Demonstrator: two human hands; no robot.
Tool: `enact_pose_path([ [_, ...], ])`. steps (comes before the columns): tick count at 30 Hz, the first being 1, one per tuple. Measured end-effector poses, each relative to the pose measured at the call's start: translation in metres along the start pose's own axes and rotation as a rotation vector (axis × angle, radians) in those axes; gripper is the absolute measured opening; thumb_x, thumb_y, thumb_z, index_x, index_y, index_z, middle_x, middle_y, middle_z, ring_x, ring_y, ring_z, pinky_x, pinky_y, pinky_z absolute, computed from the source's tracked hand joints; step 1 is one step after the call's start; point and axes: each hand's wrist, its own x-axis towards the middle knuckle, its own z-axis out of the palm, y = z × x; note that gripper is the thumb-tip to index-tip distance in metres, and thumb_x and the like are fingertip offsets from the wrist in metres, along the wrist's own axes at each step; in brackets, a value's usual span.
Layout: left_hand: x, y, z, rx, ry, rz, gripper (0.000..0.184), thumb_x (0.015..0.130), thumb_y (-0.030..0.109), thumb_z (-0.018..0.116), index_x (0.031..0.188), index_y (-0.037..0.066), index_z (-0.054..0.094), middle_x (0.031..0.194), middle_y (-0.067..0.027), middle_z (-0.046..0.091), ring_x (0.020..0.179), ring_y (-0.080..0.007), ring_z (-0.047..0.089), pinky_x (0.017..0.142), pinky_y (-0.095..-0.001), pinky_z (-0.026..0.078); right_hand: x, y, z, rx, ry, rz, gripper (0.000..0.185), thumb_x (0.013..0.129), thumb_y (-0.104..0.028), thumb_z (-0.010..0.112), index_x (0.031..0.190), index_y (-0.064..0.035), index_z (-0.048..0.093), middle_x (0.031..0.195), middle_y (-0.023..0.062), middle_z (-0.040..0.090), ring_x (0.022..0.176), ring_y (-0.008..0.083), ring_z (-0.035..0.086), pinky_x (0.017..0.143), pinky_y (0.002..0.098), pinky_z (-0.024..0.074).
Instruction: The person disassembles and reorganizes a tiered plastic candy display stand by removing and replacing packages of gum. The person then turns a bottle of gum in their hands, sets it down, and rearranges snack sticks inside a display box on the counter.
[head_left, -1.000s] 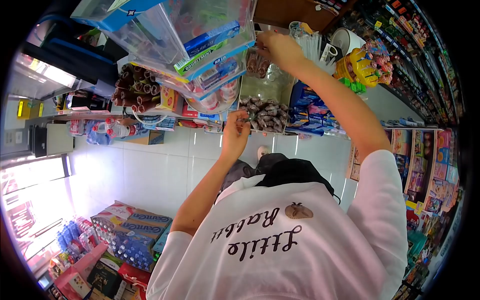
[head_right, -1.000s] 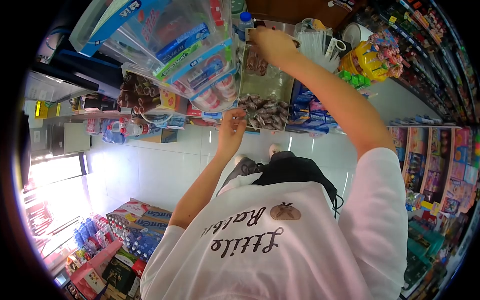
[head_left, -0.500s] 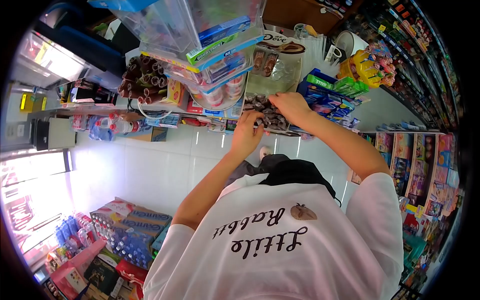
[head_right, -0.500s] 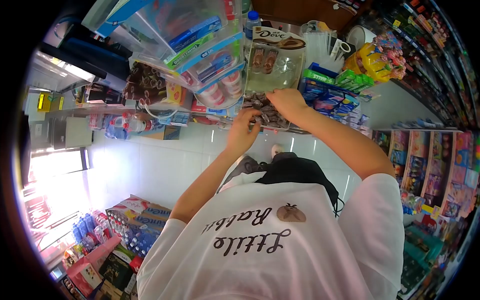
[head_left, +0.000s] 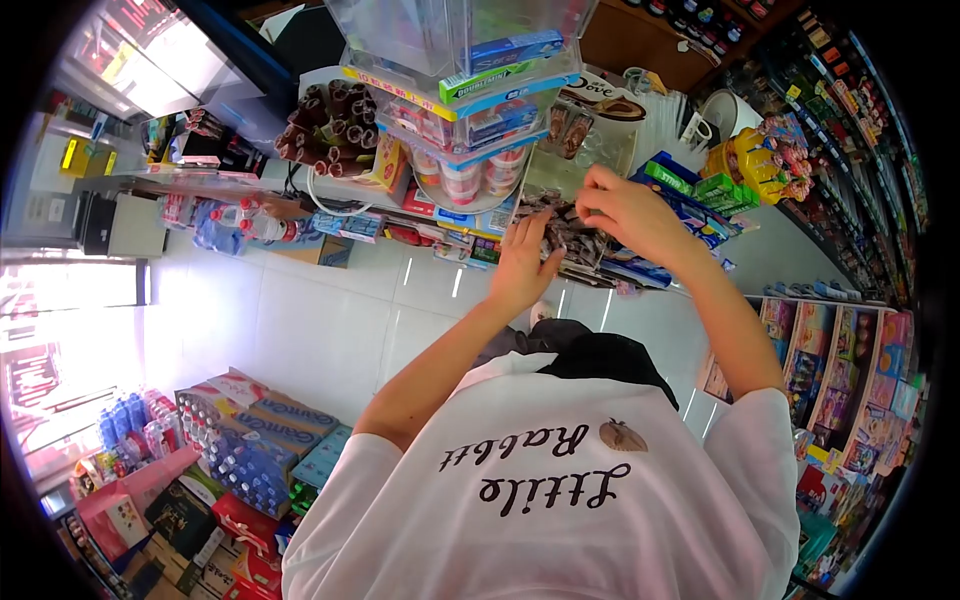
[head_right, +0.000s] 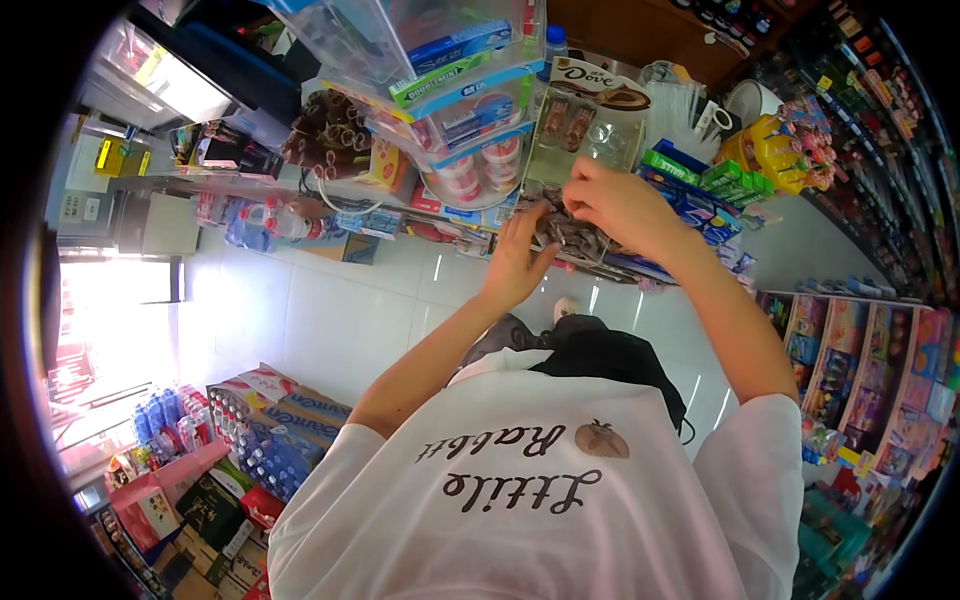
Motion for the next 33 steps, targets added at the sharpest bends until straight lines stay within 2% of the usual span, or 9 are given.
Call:
enact_pose_path([
  [2,0.009,0.009,-0.002,-0.032,0.073,0.08,0.048,0.078,0.013,0.068,0.122,0.005,0.051,0.112,-0.0157,0.055,0.103,-0.035,0.049,0.093,-0.042,0.038,-0.005,-0.007,-0.014,0.032,-0.027,-0.129,0.01,0.081,-0.011,0.064,0.086,-0.0063,0.057,0.092,0.0081,0.055,0.083,0.0284,0.059,0.071,0.0383,0.0463],
  [7,0.016,0.014,-0.011,-0.148,-0.174,0.109,0.044,0.079,0.015,0.071,0.118,0.002,0.055,0.101,-0.0138,0.059,0.094,-0.0293,0.054,0.082,-0.0377,0.043,-0.012,-0.006,-0.032,0.189,-0.019,-0.233,0.01,0.085,-0.013,0.061,0.092,-0.0055,0.059,0.101,0.0081,0.058,0.084,0.0274,0.058,0.073,0.0335,0.0472],
  [9,0.016,0.017,-0.01,-0.199,-0.181,0.041,0.044,0.079,0.016,0.073,0.116,0.002,0.055,0.098,-0.0138,0.059,0.092,-0.029,0.055,0.08,-0.0378,0.044,-0.013,-0.001,-0.027,0.221,0.066,-0.22,0.014,0.086,-0.015,0.062,0.095,-0.0045,0.059,0.105,0.0086,0.058,0.083,0.0276,0.058,0.073,0.0327,0.0478],
  [11,0.017,0.019,-0.005,-0.209,-0.127,-0.057,0.044,0.078,0.017,0.074,0.115,0.002,0.055,0.096,-0.0141,0.06,0.091,-0.029,0.056,0.078,-0.0378,0.045,-0.018,-0.012,-0.028,0.393,0.079,0.063,0.02,0.086,-0.019,0.063,0.098,-0.0041,0.06,0.101,0.01,0.061,0.081,0.0287,0.059,0.071,0.0334,0.0484],
  [14,0.02,0.03,-0.005,-0.151,-0.058,-0.018,0.043,0.078,0.016,0.073,0.114,0.002,0.054,0.098,-0.0152,0.059,0.094,-0.0304,0.056,0.078,-0.0381,0.045,-0.022,-0.018,-0.03,0.313,0.012,0.214,0.027,0.082,-0.021,0.067,0.102,-0.0033,0.06,0.088,0.0141,0.065,0.079,0.0305,0.063,0.069,0.0361,0.0495],
  [20,0.017,0.036,0.0,0.0,0.12,0.171,0.041,0.08,0.011,0.069,0.117,0.002,0.052,0.114,-0.0177,0.053,0.097,-0.0341,0.054,0.085,-0.04,0.045,0.01,0.051,-0.049,0.058,0.187,0.079,0.02,0.08,-0.013,0.066,0.096,-0.0016,0.061,0.086,0.0159,0.066,0.083,0.0315,0.064,0.072,0.0381,0.0488],
  [22,0.008,0.024,0.002,-0.058,0.068,0.122,0.041,0.08,0.007,0.066,0.118,0.003,0.051,0.118,-0.0171,0.051,0.097,-0.0316,0.054,0.085,-0.0385,0.047,0.031,0.071,-0.061,0.046,0.197,0.306,0.024,0.078,-0.013,0.066,0.099,-0.0013,0.063,0.088,0.0164,0.067,0.086,0.033,0.064,0.074,0.0395,0.0492],
  [27,-0.013,0.014,-0.005,-0.183,0.003,-0.035,0.044,0.08,0.006,0.065,0.121,0.005,0.05,0.119,-0.0154,0.051,0.098,-0.03,0.055,0.084,-0.0375,0.046,0.081,0.163,-0.02,-0.222,0.221,0.207,0.028,0.075,-0.013,0.067,0.102,-0.0052,0.067,0.091,0.015,0.068,0.089,0.0334,0.064,0.078,0.0411,0.0502],
  [33,-0.027,0.005,-0.013,-0.24,0.01,-0.12,0.042,0.08,-0.001,0.061,0.12,0.006,0.051,0.124,-0.0141,0.048,0.085,-0.0219,0.059,0.076,-0.032,0.05,0.113,0.156,0.008,-0.382,0.091,0.355,0.02,0.075,-0.011,0.064,0.093,-0.006,0.07,0.093,0.0176,0.068,0.091,0.0334,0.065,0.076,0.0418,0.0525],
])
